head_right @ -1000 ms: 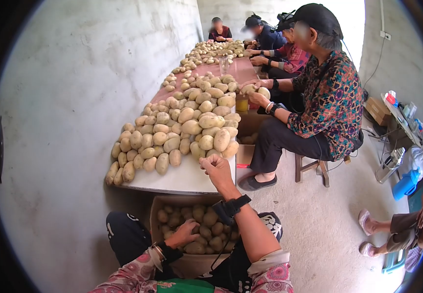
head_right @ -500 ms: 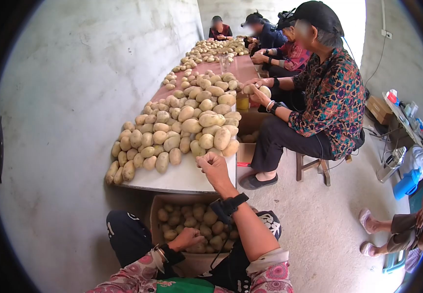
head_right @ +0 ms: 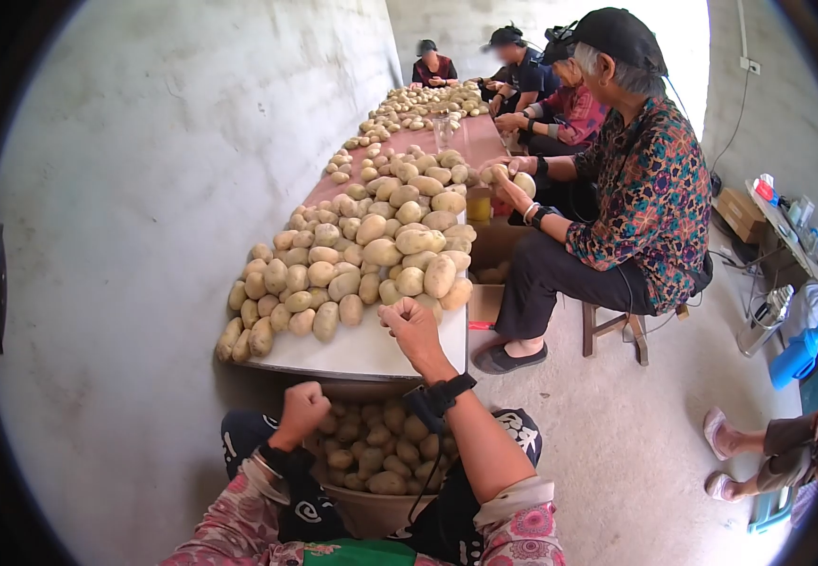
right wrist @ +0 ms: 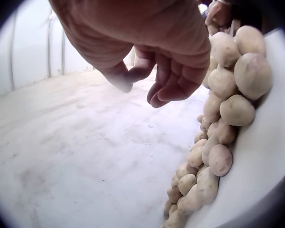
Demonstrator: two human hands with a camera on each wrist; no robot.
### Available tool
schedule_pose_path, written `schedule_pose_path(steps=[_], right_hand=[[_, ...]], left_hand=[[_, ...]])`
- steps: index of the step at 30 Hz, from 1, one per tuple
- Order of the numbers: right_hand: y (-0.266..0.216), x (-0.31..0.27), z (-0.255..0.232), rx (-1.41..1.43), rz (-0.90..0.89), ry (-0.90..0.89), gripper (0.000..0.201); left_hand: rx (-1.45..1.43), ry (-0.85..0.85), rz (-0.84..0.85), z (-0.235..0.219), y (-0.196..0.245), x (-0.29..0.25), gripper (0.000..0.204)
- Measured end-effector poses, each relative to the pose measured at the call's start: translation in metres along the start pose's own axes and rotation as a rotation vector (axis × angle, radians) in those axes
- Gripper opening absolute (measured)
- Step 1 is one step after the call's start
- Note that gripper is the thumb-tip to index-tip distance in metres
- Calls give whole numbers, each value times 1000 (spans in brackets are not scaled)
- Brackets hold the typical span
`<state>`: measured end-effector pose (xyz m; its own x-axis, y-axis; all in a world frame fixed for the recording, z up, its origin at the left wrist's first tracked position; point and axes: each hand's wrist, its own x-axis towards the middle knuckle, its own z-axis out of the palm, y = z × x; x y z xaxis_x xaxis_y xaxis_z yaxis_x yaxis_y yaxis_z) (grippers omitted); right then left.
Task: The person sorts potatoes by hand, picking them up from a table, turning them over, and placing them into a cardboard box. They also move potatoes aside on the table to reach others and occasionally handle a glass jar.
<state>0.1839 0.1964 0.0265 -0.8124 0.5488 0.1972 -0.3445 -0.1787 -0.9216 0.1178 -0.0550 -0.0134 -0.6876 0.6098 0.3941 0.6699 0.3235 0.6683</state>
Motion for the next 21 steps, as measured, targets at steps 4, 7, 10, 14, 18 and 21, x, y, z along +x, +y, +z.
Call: schedule_pose_path(steps=[4, 7, 10, 14, 18, 21], right_hand=[[2, 5, 3, 6, 7, -9, 25], [12, 13, 12, -11, 7, -2, 23], [21, 18, 24, -26, 22, -7, 22], [37, 28, 34, -40, 71, -91, 19], [62, 33, 60, -133, 34, -150, 18], [60, 28, 77, -527, -142, -157, 19]], left_hand=[[46, 159, -12, -53, -12, 36, 23], [143, 230, 31, -74, -18, 51, 23], [346, 229, 137, -85, -48, 55, 22], [431, 253, 231, -80, -65, 66, 21], [487, 289, 299, -79, -71, 77, 20], [518, 359, 272, -75, -68, 91, 16]])
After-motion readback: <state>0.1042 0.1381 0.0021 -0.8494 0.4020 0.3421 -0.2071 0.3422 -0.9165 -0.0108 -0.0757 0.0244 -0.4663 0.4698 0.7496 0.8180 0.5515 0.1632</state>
